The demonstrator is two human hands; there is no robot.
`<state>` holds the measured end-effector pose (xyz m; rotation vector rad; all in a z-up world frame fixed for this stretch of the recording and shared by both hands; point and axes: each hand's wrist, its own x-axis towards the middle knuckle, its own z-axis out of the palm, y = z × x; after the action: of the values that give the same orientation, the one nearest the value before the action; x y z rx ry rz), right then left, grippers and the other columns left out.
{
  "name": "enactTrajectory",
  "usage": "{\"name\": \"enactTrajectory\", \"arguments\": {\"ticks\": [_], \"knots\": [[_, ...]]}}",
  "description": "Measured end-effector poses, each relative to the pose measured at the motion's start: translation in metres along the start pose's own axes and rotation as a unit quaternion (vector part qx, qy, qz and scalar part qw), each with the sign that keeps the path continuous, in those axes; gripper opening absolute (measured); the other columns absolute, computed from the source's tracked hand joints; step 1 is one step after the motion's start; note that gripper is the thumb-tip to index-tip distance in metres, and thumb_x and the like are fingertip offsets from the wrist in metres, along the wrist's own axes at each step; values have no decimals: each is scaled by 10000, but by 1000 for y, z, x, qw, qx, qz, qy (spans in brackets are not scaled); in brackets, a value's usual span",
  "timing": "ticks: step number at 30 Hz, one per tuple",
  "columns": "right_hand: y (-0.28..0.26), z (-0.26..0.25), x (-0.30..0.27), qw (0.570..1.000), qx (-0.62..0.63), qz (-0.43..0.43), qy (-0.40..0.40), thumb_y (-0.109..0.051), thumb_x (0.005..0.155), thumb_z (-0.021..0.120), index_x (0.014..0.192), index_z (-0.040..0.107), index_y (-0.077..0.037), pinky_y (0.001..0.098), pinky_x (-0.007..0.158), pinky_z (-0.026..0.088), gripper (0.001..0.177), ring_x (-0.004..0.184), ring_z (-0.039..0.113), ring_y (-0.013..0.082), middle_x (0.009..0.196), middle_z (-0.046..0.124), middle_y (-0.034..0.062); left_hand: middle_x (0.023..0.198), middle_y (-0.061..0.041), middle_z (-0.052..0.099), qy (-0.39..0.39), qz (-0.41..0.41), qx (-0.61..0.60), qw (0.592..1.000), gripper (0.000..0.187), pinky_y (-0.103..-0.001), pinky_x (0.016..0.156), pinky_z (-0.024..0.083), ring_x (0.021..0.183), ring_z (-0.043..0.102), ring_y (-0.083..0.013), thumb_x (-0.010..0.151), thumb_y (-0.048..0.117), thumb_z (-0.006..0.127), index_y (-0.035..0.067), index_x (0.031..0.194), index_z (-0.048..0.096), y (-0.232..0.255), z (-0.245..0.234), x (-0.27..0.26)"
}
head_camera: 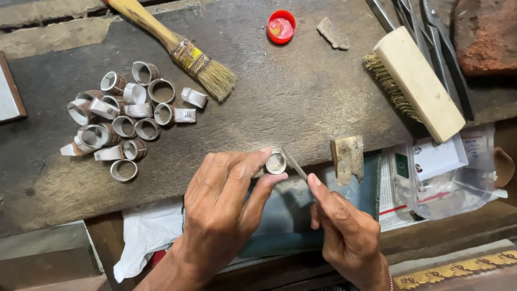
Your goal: Filing the edges of metal rings and cleaning them with a wire brush at a jewelry workbench.
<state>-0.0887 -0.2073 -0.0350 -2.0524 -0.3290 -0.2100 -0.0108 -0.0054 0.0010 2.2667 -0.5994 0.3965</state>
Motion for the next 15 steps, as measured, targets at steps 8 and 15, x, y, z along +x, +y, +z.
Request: {"name": "enactTrajectory", "arguments": {"ticks": [8,15], "knots": [[-10,-5,18,990,-126,-18,-67,94,1011,519,1398,561,46,266,549,425,393,580,357,160,754,427,38,859,-88,643,15,15,18,1000,165,-375,684,473,703,575,-257,990,157,757,10,1001,682,-4,-1,6],[-10,-12,16,985,-154,-25,-79,104,1003,515,1380,581,25,263,574,438,391,585,352,158,746,410,35,809,-82,605,19,50,46,997,178,-380,602,380,647,530,-235,1021,162,693,-13,989,703,-7,1,8]]}}
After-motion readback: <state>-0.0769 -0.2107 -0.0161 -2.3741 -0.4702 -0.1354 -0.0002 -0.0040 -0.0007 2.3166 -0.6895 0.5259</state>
